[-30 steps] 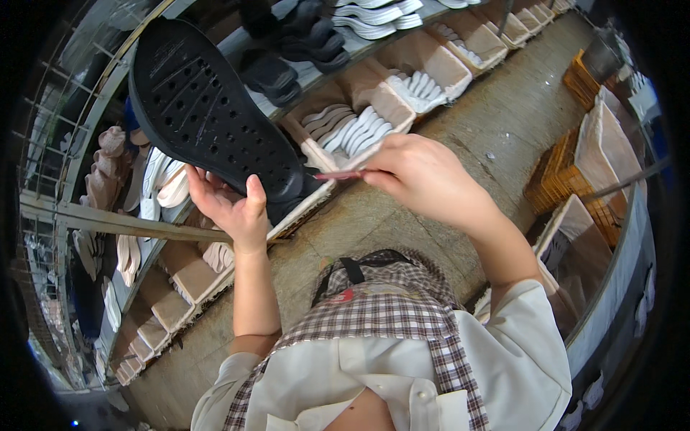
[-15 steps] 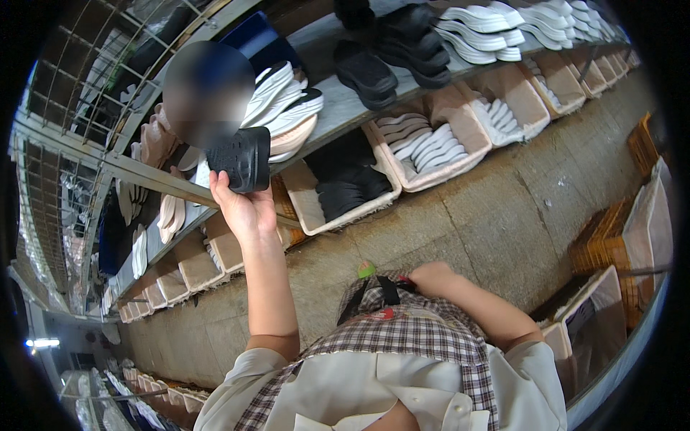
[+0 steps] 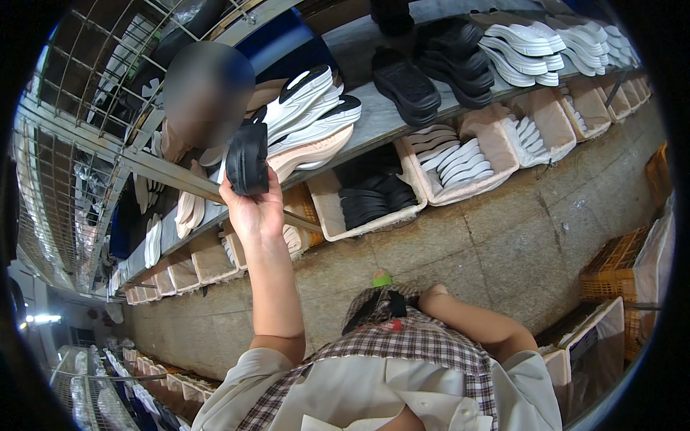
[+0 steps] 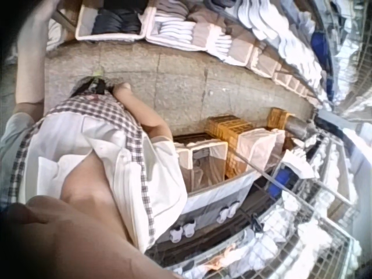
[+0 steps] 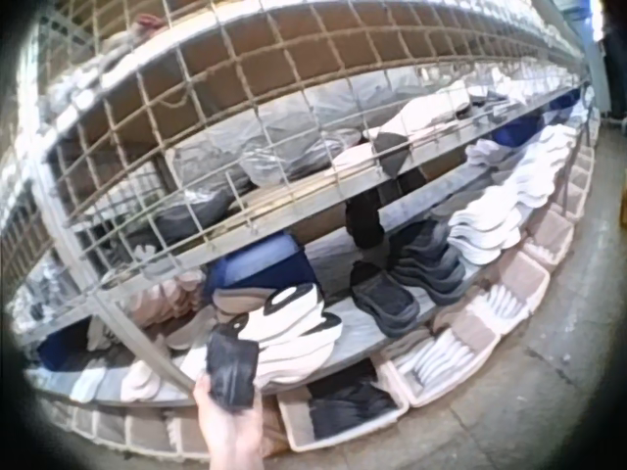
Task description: The person picks up black and pink slippers from a shelf, turns them over to view the soles, and places them back in stacks. The person handles the slippers one at a time and in small groups, repeatedly lifting and restacking them on the shelf.
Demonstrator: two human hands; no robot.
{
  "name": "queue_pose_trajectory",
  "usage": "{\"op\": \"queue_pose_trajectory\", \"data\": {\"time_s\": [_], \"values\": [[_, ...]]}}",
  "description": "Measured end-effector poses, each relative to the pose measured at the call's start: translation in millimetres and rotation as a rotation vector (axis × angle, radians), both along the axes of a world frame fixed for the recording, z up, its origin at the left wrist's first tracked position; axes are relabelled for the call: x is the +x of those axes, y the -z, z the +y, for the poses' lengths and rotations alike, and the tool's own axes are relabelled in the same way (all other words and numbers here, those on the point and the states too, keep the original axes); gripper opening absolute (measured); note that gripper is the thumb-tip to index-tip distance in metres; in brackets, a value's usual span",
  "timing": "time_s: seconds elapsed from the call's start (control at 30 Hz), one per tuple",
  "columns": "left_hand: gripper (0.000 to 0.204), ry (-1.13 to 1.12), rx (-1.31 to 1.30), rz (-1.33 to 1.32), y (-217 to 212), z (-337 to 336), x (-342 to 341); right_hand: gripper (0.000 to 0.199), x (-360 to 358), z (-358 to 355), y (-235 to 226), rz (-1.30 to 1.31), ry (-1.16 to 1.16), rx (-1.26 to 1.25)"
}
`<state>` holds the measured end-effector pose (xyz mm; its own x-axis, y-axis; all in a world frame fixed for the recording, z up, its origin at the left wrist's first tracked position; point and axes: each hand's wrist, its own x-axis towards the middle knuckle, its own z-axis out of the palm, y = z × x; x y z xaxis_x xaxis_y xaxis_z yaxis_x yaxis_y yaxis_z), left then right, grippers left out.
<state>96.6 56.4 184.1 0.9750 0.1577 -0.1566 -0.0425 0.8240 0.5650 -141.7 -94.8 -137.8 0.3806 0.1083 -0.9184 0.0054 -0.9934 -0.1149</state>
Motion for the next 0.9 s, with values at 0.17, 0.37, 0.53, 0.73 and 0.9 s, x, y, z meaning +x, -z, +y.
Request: {"op": "queue_pose_trajectory", "data": {"time_s": [0.17,0.37,0.53,0.73,0.9], "values": [[0.028,-0.013,0.042,0.013,-8.7,-1.6,-3.3,0.029,16.1,-3.0,-54.7,-0.048,-0.084,0.013],[0.051,0.052,0.236,-0.241,-17.2,-22.6,-28.6,0.028,64.4,-32.2,-221.5,-1.128,0.353,0.706],[0.059,0.168,0.413,-0.527,-14.9,-54.8,-64.6,0.045,81.2,-20.8,-345.4,-2.143,0.164,0.684],[0.076,0.108,0.583,-0.737,-14.3,-77.0,-99.8,0.04,110.8,-41.0,-385.1,-2.03,0.212,0.265],[0.067,0.311,0.301,-0.435,-20.8,-76.7,-117.2,0.022,115.2,-82.7,-384.7,-2.101,0.786,1.309]]}}
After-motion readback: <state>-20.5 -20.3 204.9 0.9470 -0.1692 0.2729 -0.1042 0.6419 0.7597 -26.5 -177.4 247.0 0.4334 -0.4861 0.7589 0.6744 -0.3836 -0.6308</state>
